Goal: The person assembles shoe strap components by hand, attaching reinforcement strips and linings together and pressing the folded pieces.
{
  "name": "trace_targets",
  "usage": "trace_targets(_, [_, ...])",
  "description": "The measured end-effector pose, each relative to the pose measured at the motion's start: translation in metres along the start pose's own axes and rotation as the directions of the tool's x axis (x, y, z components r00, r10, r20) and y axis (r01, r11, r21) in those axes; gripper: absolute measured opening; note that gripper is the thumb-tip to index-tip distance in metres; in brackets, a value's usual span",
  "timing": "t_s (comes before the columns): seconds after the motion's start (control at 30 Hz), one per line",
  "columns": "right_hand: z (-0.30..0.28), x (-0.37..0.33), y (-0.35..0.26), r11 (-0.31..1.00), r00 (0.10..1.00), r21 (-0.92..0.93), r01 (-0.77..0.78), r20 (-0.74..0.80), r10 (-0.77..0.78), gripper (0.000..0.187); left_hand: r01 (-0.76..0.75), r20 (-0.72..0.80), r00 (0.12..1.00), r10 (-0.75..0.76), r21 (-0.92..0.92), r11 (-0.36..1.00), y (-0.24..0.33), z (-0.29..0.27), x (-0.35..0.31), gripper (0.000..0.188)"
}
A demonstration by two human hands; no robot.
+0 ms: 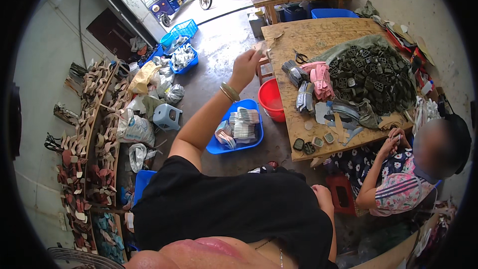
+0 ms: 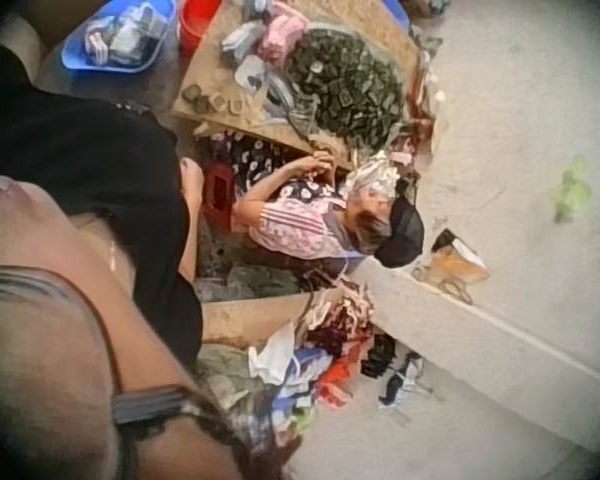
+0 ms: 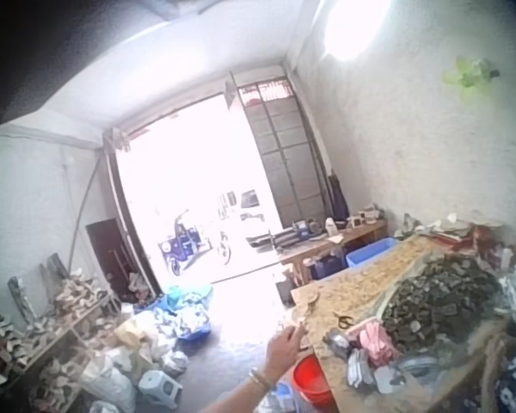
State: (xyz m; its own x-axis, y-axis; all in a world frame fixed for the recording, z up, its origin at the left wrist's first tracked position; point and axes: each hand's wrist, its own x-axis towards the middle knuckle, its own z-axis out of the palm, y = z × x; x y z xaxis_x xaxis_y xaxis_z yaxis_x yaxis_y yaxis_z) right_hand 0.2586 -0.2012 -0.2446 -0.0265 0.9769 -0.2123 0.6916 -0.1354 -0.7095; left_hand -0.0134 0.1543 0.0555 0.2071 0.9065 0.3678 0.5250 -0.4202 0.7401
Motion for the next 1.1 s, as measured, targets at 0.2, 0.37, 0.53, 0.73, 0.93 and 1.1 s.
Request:
trace_targets(0.2, [-0.007,0.013,-0.024,0.997,0.998,0.072,-0.027,0.051,0.023,0.023,-0.107,0.304,0.893,0.332,-0.573,0.813,0.122,0.013,-0.053,0.033])
trace_targets(0.37, [0.011,0.027,-0.01,0.993,0.996,0.097,0.064,0.054,-0.069,0.023,-0.222,0.21,0.827,0.522,-0.732,0.645,0.179,-0.021,-0.079,0.034])
trace_targets(0.53, [0.028,0.029,-0.005,0.993,0.994,0.071,0.092,0.046,-0.095,0.023,-0.064,0.302,0.695,0.653,-0.878,0.475,0.205,-0.051,-0.084,0.039])
trace_targets(0.73, [0.015,0.071,-0.062,0.972,0.991,-0.2,0.121,-0.028,-0.129,0.018,0.458,0.527,0.364,0.768,-0.819,0.345,0.229,-0.018,-0.087,0.033])
trace_targets(0.93, [0.043,0.086,-0.075,0.969,0.962,-0.102,-0.225,-0.179,0.204,0.021,0.606,0.213,-0.122,0.969,-0.758,0.243,0.225,0.006,-0.105,0.031])
trace_targets(1.1, [0.122,0.032,-0.119,0.893,0.844,0.072,-0.444,-0.301,0.443,0.024,0.637,-0.054,-0.263,0.963,-0.76,0.131,0.189,-0.019,-0.112,0.029])
